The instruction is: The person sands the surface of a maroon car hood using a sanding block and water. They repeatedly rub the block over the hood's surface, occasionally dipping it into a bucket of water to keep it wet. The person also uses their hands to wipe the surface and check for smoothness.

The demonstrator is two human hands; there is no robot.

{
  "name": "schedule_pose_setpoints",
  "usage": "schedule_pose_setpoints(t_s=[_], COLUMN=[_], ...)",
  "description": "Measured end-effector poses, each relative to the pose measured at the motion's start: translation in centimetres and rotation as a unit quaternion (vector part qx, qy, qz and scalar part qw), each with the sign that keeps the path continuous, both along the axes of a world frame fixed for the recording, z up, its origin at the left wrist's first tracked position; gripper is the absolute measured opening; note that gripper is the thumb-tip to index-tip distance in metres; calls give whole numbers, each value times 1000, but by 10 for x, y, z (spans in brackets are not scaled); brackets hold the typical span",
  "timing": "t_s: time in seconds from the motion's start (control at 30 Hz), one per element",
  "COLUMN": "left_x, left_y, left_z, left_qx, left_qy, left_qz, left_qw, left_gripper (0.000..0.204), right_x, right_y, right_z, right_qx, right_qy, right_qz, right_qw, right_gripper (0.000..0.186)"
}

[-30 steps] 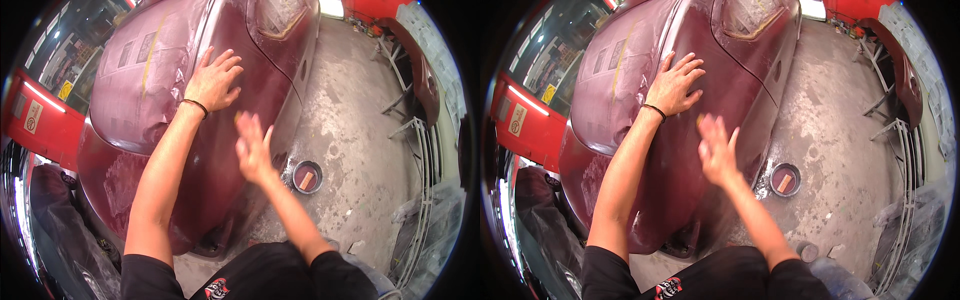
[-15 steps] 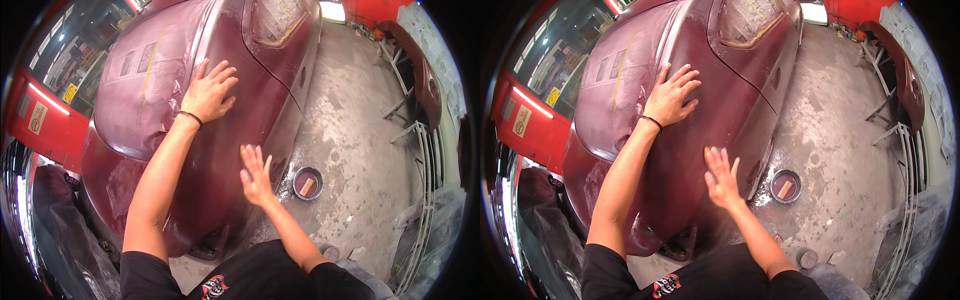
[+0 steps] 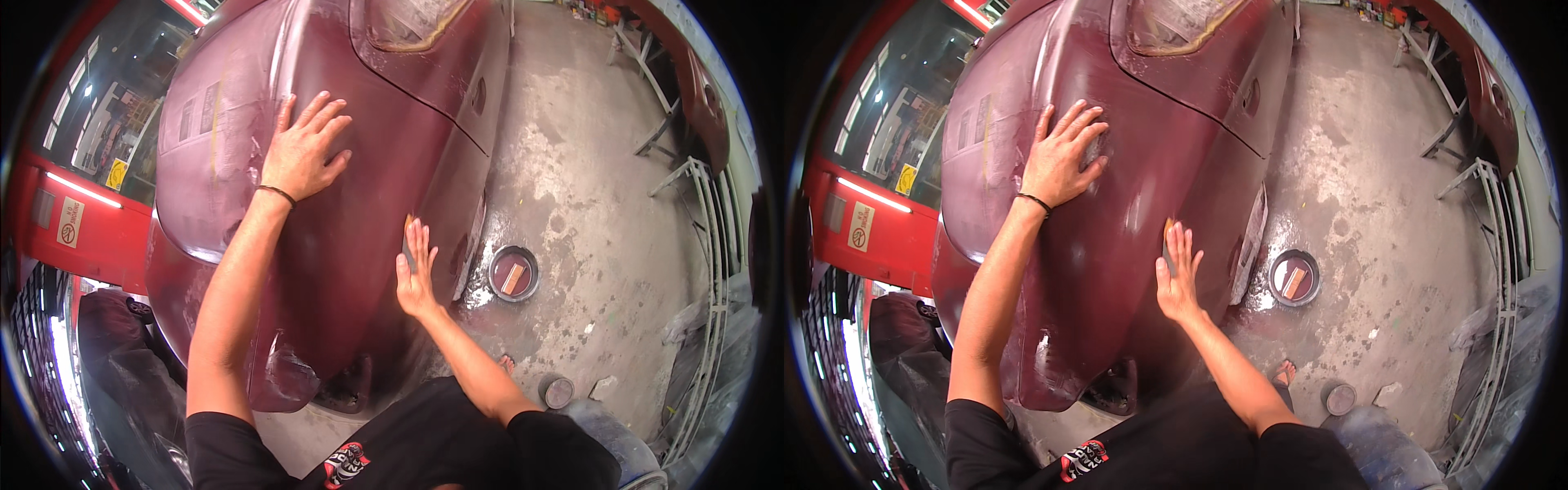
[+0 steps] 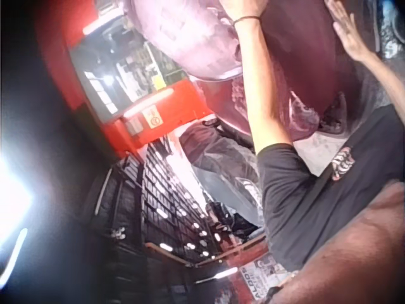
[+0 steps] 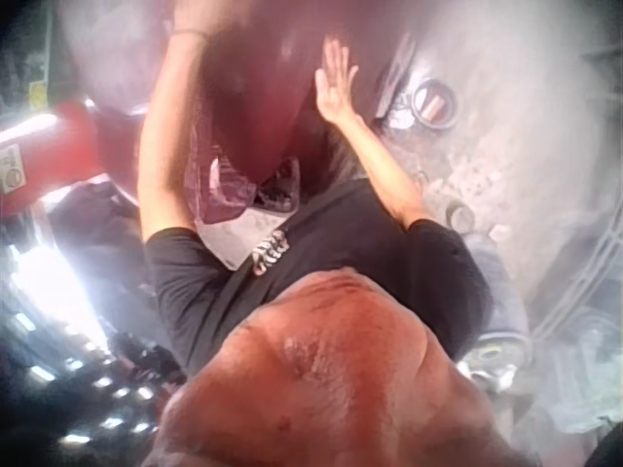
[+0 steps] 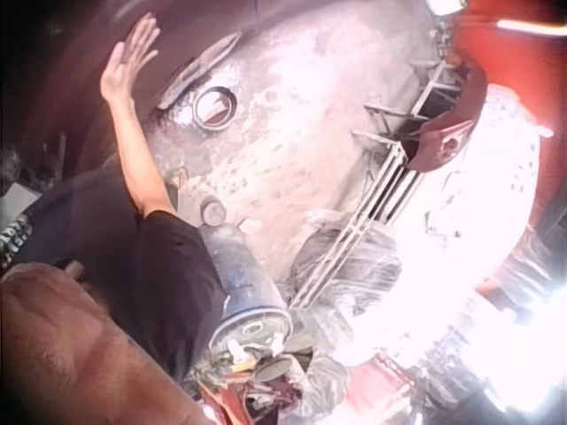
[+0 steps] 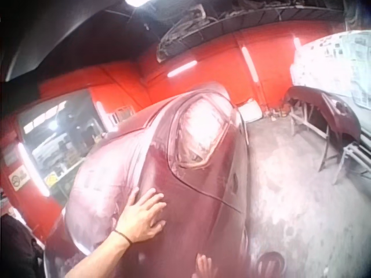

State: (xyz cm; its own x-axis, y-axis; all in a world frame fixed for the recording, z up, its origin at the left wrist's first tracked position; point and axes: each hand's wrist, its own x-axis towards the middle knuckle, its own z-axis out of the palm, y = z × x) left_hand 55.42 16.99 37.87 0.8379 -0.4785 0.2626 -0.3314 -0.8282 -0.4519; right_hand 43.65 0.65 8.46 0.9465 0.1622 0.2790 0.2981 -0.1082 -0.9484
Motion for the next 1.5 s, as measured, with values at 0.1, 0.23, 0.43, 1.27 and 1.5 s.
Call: schedule_pose_setpoints(t_s=[0.1,0.23,0.43,1.27,1.5], left_x=[-1,6,0,-5,-2], left_y=[-3,-16,-9,-22,-17], left_z=[-4,4,-1,10,10], left_qx=[1,12,30,58,66], left_qy=[5,1,1,46,51], left_qz=[1,-1,13,56,57], left_qw=[1000,1000,999,996,995], left_gripper=[54,53,55,60,61], right_x=[45,215,129,206,286], right_y=[-6,-51,-20,-57,-60], right_z=[-17,-16,1,-99,-131], right_qx=[-1,-16,21,8,70], right_qy=[-8,88,37,107,260], right_qz=[-42,-99,-109,-79,-122], right_qw=[999,991,993,991,955], right_gripper=[66,65,68,69,75])
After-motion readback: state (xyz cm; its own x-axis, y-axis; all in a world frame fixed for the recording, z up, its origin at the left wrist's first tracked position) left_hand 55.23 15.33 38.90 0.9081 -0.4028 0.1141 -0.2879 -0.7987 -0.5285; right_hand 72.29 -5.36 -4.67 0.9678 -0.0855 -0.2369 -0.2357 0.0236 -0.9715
